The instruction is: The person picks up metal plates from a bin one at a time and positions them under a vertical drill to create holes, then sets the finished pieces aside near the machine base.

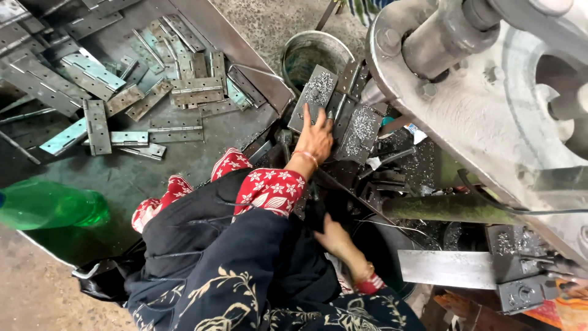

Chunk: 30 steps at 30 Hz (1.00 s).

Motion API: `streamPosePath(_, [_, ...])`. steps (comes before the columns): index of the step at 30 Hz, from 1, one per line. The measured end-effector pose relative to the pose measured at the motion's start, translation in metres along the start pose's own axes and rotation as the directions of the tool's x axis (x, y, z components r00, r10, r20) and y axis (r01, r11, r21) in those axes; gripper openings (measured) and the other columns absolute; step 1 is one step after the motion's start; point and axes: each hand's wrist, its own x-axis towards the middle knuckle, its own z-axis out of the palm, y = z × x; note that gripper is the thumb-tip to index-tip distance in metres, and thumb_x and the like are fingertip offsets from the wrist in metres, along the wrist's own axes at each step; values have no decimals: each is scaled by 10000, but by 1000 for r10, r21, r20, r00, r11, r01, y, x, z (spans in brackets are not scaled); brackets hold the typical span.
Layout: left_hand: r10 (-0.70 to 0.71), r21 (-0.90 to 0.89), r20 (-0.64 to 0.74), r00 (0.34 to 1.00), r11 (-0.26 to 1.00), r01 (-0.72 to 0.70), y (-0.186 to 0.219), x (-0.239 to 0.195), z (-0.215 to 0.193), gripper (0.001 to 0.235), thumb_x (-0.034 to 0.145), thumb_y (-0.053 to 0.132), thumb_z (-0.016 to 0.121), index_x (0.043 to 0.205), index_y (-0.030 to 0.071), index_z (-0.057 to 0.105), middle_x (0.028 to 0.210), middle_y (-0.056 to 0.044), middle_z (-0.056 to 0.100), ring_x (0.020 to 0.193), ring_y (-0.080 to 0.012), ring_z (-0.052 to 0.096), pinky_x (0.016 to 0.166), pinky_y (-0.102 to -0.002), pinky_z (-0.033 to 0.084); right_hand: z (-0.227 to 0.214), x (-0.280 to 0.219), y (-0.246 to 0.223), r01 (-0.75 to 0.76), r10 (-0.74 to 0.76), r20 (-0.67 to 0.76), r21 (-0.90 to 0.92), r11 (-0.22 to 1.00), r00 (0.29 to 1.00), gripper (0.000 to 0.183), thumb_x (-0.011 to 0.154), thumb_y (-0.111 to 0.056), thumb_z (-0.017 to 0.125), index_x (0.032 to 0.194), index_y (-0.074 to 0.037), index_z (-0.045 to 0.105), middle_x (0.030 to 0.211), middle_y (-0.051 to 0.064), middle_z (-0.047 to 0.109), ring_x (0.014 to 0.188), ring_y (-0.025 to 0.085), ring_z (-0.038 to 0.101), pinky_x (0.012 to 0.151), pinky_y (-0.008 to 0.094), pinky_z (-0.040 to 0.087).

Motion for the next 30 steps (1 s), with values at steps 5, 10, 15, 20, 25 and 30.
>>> streamPosePath(5, [-22,30,-57,998,999,24,-2,-1,3,388,991,341,483,1260,188,717,1525,-85,481,1494,-398,243,1108,-809,113,53,19,4,34,-11,-99,238,971,995,890,864,-253,705,1545,19,200,1167,339,640,1105,491,623,903,483,516])
streamPosePath(10, [-23,101,-62,998,994,29,7,-8,6,377,970,351,505,1229,191,728,1503,-113,507,1480,-397,265,1101,-808,144,36,11,11,168,-136,-133,270,948,982,807,799,-148,633,1515,73,333,1124,364,675,1105,482,669,904,470,558])
streamPosePath(15, [-17,154,-61,998,988,26,17,-4,14,358,977,351,523,1164,153,756,1443,-155,565,1454,-454,297,1073,-810,191,-41,-16,-7,62,-60,-18,138,989,998,708,863,-336,730,1371,76,459,1077,329,714,1034,450,700,882,457,575])
streamPosePath(20, [-23,99,-72,997,995,31,18,1,12,343,998,365,511,1132,169,759,1420,-167,574,1448,-482,299,1078,-811,206,9,2,0,38,-38,13,8,999,999,748,931,-377,637,1472,63,368,1232,306,643,1140,451,632,945,459,512])
streamPosePath(25, [-27,145,-185,982,988,54,18,-5,19,359,954,362,523,1137,170,765,1451,-191,553,1410,-464,324,1069,-775,233,62,9,18,531,-430,-340,303,792,836,800,956,-361,534,1557,71,232,1374,335,547,1229,500,550,998,489,449])
streamPosePath(30, [-59,36,-253,966,997,70,11,9,38,338,917,301,552,1147,178,768,1417,-132,570,1407,-406,346,1105,-734,255,25,15,16,82,-75,-43,183,980,996,733,895,-334,681,1437,45,366,1167,331,665,1133,471,651,916,469,550])
